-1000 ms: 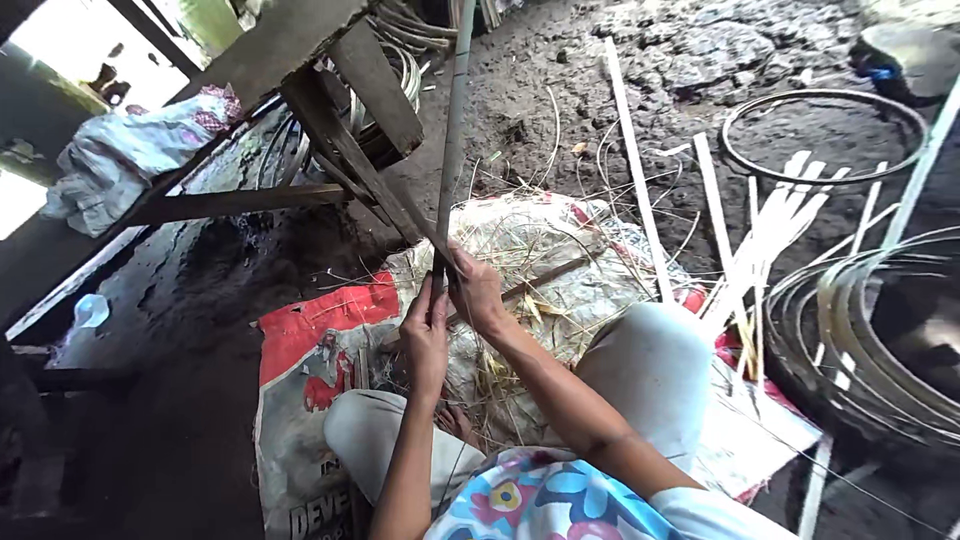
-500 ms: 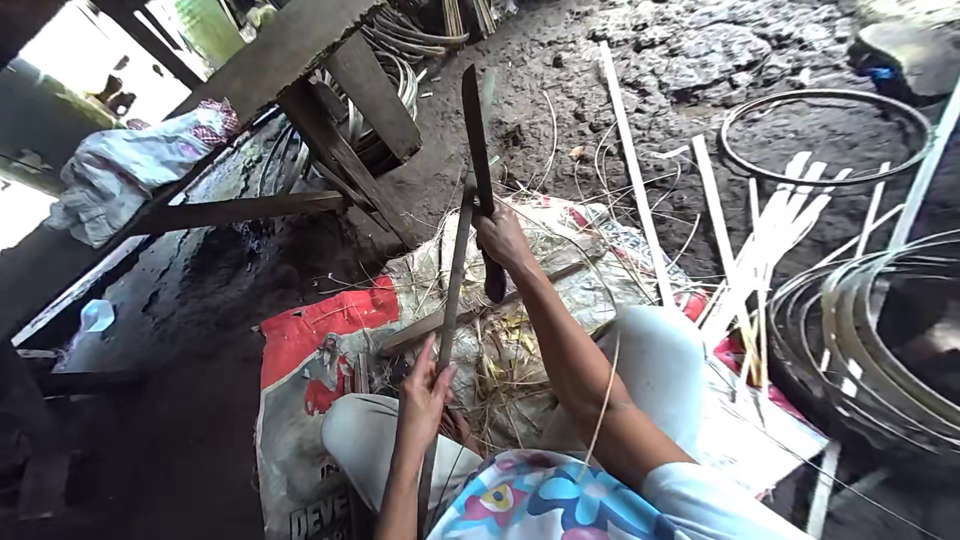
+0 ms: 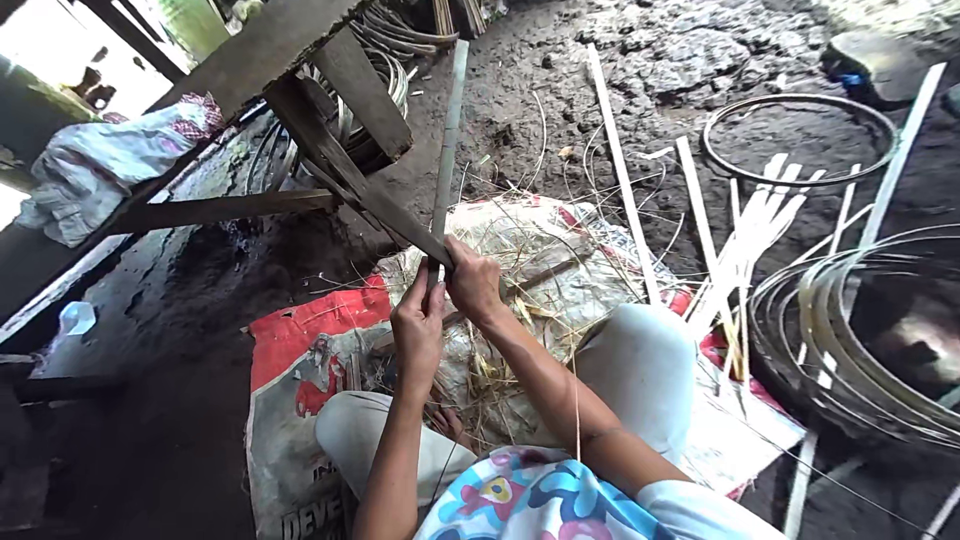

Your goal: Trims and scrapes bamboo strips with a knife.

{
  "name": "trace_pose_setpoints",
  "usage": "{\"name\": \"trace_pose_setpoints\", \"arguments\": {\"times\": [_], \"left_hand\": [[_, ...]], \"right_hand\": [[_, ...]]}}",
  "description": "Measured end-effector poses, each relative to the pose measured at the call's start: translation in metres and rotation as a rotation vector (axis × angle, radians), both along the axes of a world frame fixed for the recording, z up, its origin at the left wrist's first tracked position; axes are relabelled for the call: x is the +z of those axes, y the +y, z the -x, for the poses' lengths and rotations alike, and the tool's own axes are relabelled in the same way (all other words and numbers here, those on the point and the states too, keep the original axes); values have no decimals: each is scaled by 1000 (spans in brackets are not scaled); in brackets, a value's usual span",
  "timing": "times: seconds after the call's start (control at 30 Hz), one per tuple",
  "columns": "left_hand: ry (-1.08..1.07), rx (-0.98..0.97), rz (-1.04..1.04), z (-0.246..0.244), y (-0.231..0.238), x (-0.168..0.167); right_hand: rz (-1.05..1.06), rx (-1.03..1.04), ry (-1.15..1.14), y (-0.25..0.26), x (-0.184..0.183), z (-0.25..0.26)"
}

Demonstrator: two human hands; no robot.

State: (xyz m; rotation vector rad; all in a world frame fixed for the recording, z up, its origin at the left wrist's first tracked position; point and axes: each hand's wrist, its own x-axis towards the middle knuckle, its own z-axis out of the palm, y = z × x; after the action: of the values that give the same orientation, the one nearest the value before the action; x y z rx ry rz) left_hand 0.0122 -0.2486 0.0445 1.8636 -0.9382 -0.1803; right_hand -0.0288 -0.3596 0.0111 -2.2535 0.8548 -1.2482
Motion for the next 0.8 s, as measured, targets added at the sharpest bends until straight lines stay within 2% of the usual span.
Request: {"name": "trace_pose_setpoints", "arguments": {"times": [0.07, 0.2, 0.33, 0.37, 0.43, 0.5, 0.57, 0.7, 0.8], "left_hand": [[51, -21, -14, 2, 9, -3], [162, -91, -43, 10, 52, -16], [295, -119, -56, 5, 112, -27], [289, -107, -112, 3, 126, -30], [122, -64, -315, -8, 144, -35], [-27, 1, -545, -20, 142, -33], [-163, 63, -679, -31, 131, -31], [-434, 154, -812, -41, 111, -33], [-585, 139, -821, -40, 112, -38]], "right_hand": [[-107, 3, 52, -12, 10, 0], [-441, -100, 237, -79, 46, -19], [-522, -139, 228, -136, 43, -24], [-542, -143, 207, -148, 40, -22], [-561, -132, 207, -156, 37, -16], [-525, -55, 304, -137, 42, -10], [-435, 88, 501, -93, 42, -4], [-167, 395, 766, 0, 1, 13], [-102, 577, 1037, 31, 3, 10]]}}
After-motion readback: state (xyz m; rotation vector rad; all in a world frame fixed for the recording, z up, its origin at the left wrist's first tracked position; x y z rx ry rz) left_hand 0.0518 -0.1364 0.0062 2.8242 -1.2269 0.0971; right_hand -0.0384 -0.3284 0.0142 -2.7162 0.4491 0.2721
